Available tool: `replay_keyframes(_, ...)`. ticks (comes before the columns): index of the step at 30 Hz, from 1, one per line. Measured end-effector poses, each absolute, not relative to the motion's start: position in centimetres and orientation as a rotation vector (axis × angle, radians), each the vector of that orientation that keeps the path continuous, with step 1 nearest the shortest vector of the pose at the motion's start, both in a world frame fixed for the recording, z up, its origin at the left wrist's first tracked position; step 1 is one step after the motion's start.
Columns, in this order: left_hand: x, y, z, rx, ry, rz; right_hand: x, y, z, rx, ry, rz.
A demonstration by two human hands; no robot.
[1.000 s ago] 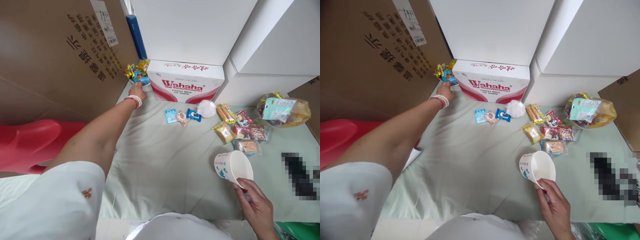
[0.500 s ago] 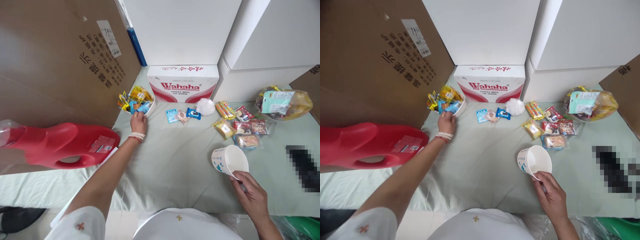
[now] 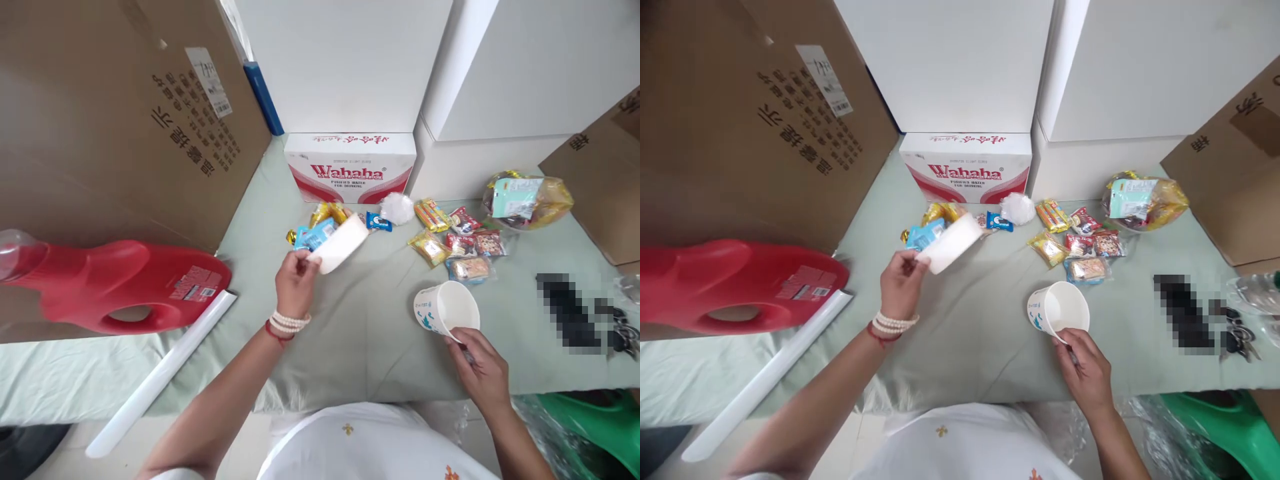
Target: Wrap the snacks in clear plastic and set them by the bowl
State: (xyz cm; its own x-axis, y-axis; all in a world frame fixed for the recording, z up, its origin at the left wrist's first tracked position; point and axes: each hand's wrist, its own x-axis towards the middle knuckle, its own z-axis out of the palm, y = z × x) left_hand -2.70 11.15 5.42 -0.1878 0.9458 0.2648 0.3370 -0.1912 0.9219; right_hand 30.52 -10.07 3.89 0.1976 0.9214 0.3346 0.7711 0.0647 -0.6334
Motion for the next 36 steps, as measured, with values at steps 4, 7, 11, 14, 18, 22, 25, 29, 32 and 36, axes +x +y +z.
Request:
replay_keyframes(4,-0.5,17.2,4.0,0.880,1.172,1.387,30.6,-10.3,4.4,-1.746,-1.554,0.268)
replay_keyframes(7,0.2,20.3,2.6,0.846,1.128,1.292,31.0,-10.4,4.5,-1.753,-1.536,0.279)
replay_keyframes(11,0.5,20.3,2.1,0.817,1.069,1.206,31.2,-10.2,4.9,-1.752,-1.512,0.331)
replay_keyframes(14,-0.2,17.9,2.5,0.773,0.999,1.226,31.6,-10.2,5.6,-1.752,-1.490,0.359)
replay_keyframes(18,-3.5,13.1,3.4,0.578,0.859,1.266,33.5,-10.6,6.3,-1.766,-1.428,0.252)
replay_keyframes(22,-6.9,7.9,5.3,0.629,0.967,1.249,34.2,-10.3,6.4,-1.734,-1.528,0.287)
replay_keyframes(25,-7.7,5.3,7.6,0.823,1.092,1.360,31.9,-9.4,6.1,-1.583,-1.763,0.464)
replay_keyframes(29,-7.2,4.1,9.8,1.059,1.216,1.415,27.0,-8.4,6.2,-1.373,-2.105,0.689)
replay_keyframes(32,-6.7,4.0,10.0,1.201,1.255,1.420,25.7,-7.4,7.6,-1.196,-2.230,0.900)
replay_keyframes(36,-6.0,3.9,10.0,1.574,1.270,1.429,29.7,-3.2,9.4,-1.418,-1.845,0.794)
